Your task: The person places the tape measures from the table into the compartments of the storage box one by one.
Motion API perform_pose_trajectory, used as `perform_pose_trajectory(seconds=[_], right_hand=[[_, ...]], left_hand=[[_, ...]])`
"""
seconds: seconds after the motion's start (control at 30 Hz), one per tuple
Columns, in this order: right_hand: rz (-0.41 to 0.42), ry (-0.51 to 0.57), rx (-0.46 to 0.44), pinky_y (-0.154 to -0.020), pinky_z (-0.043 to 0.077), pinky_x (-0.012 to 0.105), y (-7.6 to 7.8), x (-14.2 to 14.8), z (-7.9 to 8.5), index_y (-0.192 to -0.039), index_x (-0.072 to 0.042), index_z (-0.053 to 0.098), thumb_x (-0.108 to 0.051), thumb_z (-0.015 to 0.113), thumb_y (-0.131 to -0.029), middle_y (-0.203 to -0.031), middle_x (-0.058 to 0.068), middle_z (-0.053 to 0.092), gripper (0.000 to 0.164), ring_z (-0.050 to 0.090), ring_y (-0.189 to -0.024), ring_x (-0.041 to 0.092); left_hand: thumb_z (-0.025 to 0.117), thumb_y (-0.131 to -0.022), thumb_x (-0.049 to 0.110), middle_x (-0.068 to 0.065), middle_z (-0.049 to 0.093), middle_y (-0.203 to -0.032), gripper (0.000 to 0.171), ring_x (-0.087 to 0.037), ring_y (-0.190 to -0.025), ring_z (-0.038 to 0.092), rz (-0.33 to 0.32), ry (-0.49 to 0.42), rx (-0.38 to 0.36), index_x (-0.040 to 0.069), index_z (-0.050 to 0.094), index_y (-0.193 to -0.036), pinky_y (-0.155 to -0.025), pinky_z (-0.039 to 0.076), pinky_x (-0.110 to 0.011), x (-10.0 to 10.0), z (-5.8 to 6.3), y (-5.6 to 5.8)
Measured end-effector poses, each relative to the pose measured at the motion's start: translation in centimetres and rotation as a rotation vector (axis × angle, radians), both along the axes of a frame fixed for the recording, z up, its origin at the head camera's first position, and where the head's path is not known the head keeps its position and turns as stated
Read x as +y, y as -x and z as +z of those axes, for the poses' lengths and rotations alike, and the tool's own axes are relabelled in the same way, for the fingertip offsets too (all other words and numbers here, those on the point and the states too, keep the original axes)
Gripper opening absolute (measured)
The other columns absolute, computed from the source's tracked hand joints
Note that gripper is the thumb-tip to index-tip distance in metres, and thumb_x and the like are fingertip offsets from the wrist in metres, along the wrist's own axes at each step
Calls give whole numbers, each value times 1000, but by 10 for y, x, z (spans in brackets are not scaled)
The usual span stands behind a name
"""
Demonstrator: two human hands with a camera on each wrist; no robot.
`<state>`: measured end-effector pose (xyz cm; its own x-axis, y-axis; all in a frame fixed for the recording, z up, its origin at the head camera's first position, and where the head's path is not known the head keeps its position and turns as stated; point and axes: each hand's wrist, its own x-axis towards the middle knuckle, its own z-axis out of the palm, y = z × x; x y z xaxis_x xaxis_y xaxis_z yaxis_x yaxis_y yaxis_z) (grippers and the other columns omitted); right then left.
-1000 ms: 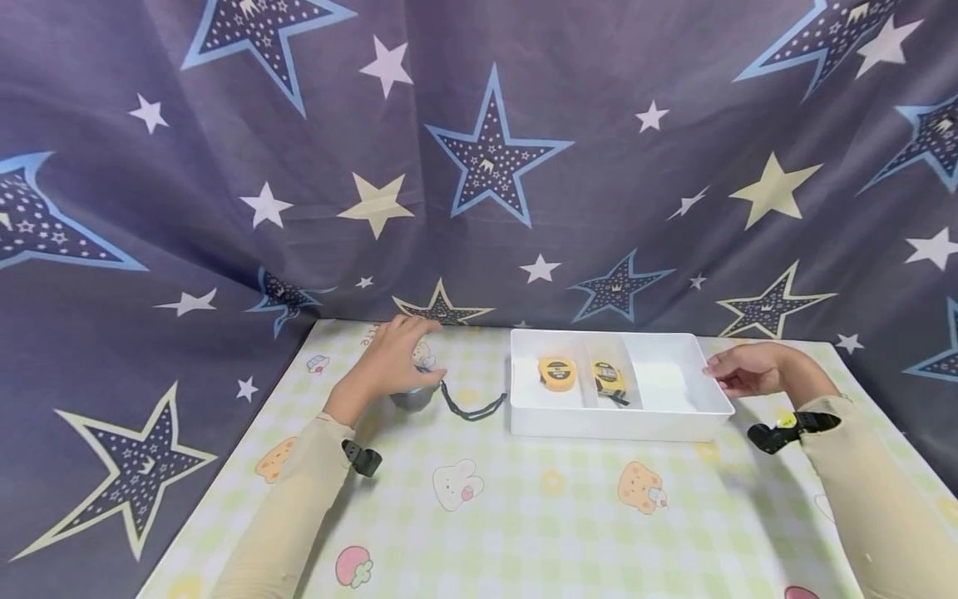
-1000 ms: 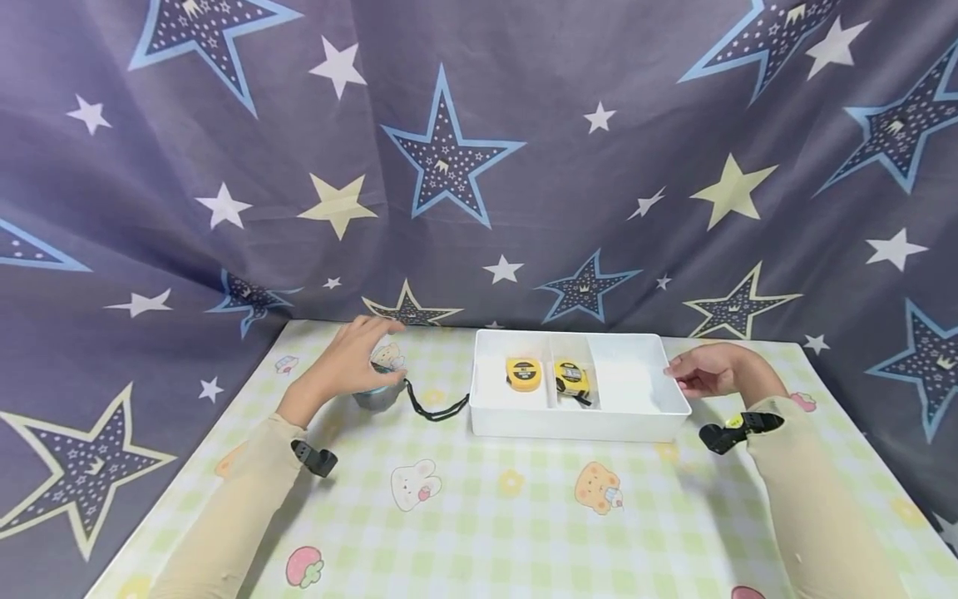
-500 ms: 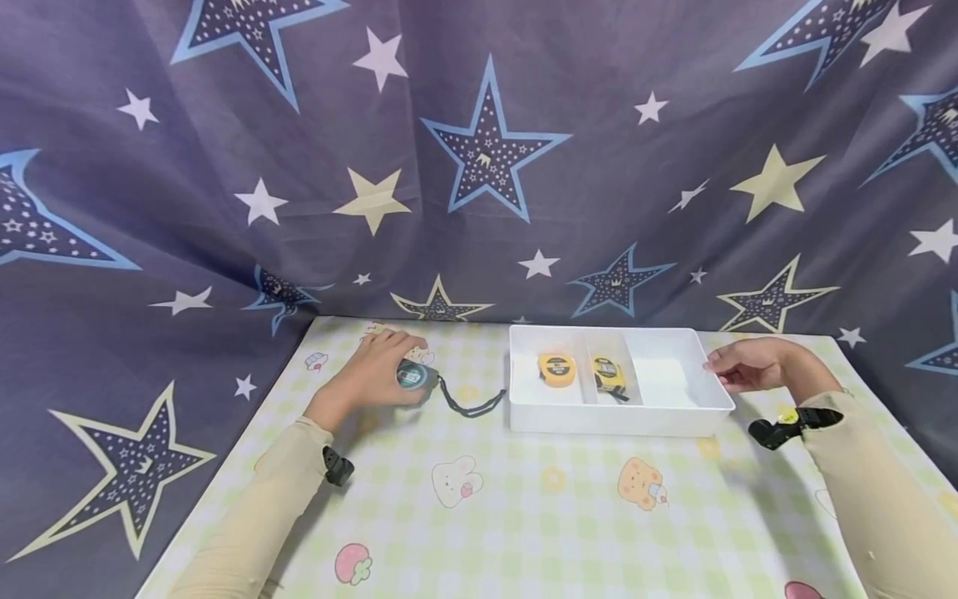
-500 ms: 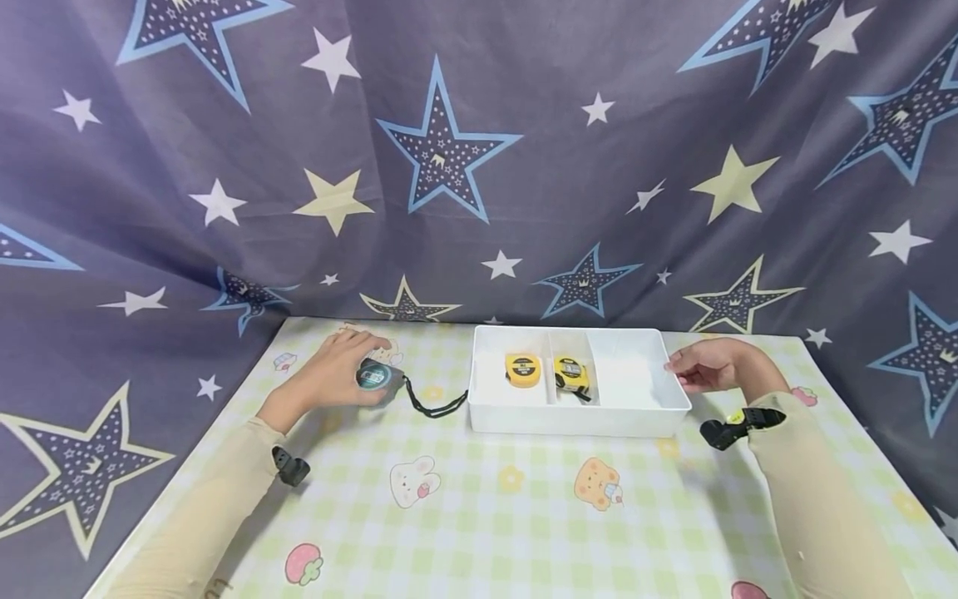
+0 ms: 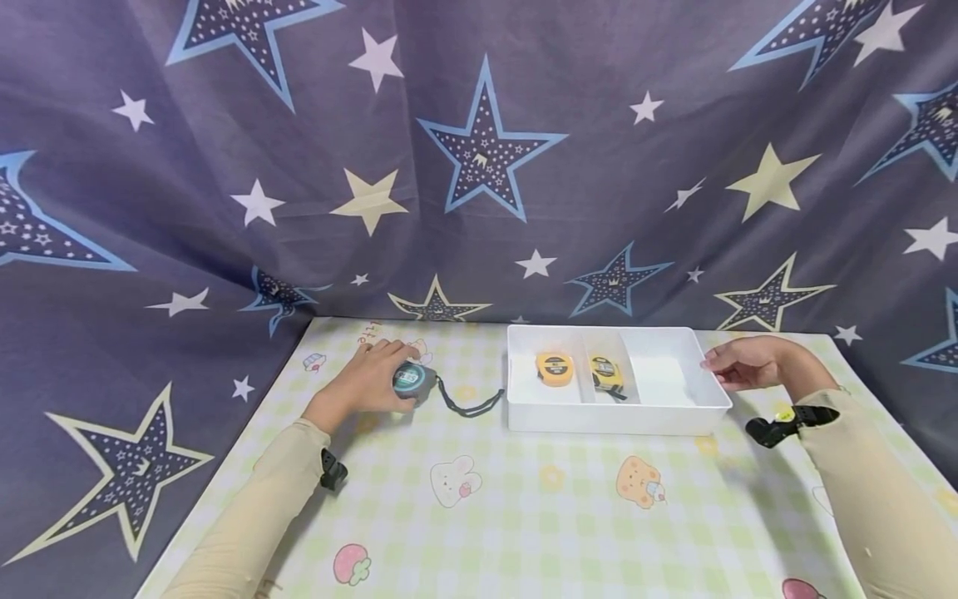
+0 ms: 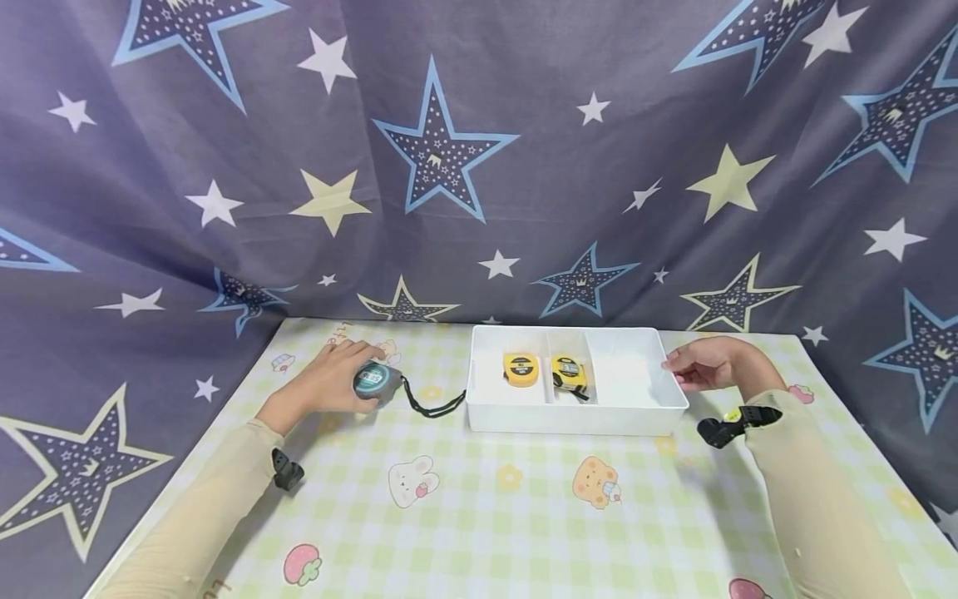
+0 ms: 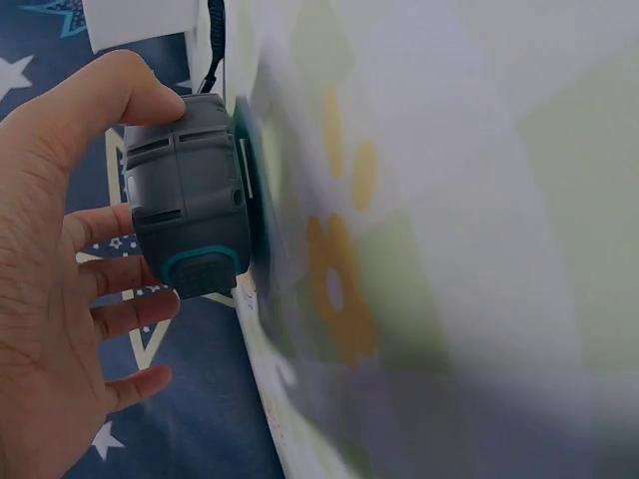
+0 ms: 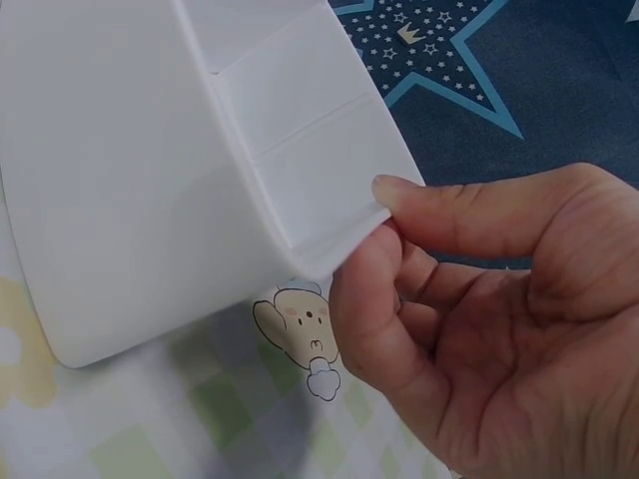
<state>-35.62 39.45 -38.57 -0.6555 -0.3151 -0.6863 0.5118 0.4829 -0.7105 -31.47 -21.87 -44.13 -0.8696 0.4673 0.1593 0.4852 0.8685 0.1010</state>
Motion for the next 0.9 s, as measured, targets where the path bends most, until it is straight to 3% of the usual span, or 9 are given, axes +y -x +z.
perform_pose_trajectory(seconds=[0.2,0.47,0.67,0.9], right_hand=[[-4,-3,-1,-76,57,17,1,1,-2,-91,-18,65,-11,52,-105,-84,-7,63,20,61,-78,3],[5,-19,6,-77,57,17,2,1,-1,-92,-19,65,-12,53,-104,-85,-7,64,19,62,-79,3],[0,-27,-1,-77,57,17,3,0,1,-90,-20,65,-12,52,-104,-84,-7,63,21,62,-79,2],[-16,-19,-16,-76,57,17,0,-1,2,-90,-19,63,-12,53,-104,-83,-6,62,20,60,-77,3]], left_hand=[[82,-71,49,-8,60,-130,76,-30,-115,55,8,15,-27,15,59,-135,-102,40,-63,1,-2,1],[80,-72,53,-6,62,-113,70,-28,-102,56,47,12,19,13,62,-126,-91,45,-56,2,-4,1],[75,-76,62,-9,62,-120,73,-30,-108,55,105,10,-5,14,60,-129,-92,43,-55,1,-7,2],[81,-68,60,-10,62,-127,82,-33,-117,55,104,9,-20,15,58,-132,-101,41,-61,-6,-4,2]])
